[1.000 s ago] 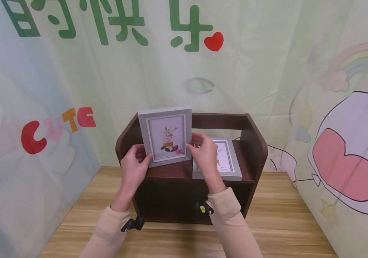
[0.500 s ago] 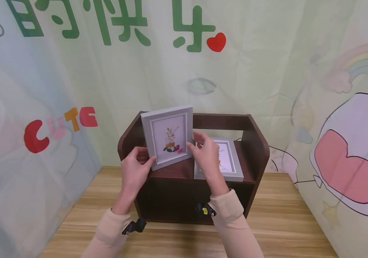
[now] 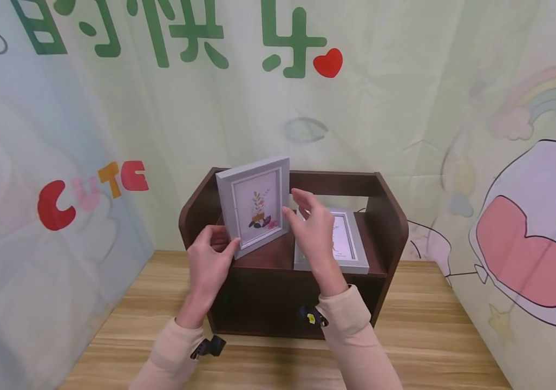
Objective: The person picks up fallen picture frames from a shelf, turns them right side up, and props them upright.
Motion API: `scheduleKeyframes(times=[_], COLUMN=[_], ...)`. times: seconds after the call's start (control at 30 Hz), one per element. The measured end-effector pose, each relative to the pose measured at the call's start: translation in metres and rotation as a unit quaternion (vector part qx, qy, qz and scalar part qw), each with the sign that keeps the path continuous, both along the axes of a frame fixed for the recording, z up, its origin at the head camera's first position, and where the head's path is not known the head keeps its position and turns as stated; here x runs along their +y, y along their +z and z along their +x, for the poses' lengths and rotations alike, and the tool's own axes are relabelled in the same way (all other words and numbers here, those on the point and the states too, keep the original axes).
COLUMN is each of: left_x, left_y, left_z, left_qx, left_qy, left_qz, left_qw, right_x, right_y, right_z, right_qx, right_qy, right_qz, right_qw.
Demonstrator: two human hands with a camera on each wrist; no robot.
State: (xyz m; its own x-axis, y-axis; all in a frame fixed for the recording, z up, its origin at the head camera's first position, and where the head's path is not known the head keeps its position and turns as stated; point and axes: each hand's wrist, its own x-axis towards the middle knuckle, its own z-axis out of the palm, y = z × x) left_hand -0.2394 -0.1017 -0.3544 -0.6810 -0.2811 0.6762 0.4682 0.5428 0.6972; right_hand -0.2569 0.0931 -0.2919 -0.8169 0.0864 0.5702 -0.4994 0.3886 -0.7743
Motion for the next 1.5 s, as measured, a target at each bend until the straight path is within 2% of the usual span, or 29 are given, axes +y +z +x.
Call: scheduleKeyframes(times=[0.37, 0.6, 0.83, 1.13, 1.5], left_x=[0.007, 0.011, 0.016, 0.022, 0.029], left_y=[-0.009, -0.013, -0.017, -0.025, -0.025], left_z=[0.001, 0.0, 0.0, 0.0, 0.0], left_qx=[0.053, 0.082, 0.115, 0.13, 0.146], left_qy=[-0.002, -0.005, 0.007, 0.016, 0.024], left_qz=[0.002, 0.004, -0.005, -0.001, 0.003], left_qw=[0.9986, 0.9966, 0.9933, 0.9914, 0.9889], right_x=[0.001, 0.002, 0.003, 0.001, -0.001], right_y=[0.01, 0.015, 0.021, 0.028, 0.042], right_z=[0.001, 0.0, -0.001, -0.003, -0.005], right_qx=[0.035, 0.042, 0.052, 0.078, 0.083], right_qy=[0.007, 0.02, 0.037, 0.057, 0.087], right_qz=[-0.003, 0.024, 0.036, 0.04, 0.034], right_qw=[0.9994, 0.9986, 0.9973, 0.9946, 0.9921])
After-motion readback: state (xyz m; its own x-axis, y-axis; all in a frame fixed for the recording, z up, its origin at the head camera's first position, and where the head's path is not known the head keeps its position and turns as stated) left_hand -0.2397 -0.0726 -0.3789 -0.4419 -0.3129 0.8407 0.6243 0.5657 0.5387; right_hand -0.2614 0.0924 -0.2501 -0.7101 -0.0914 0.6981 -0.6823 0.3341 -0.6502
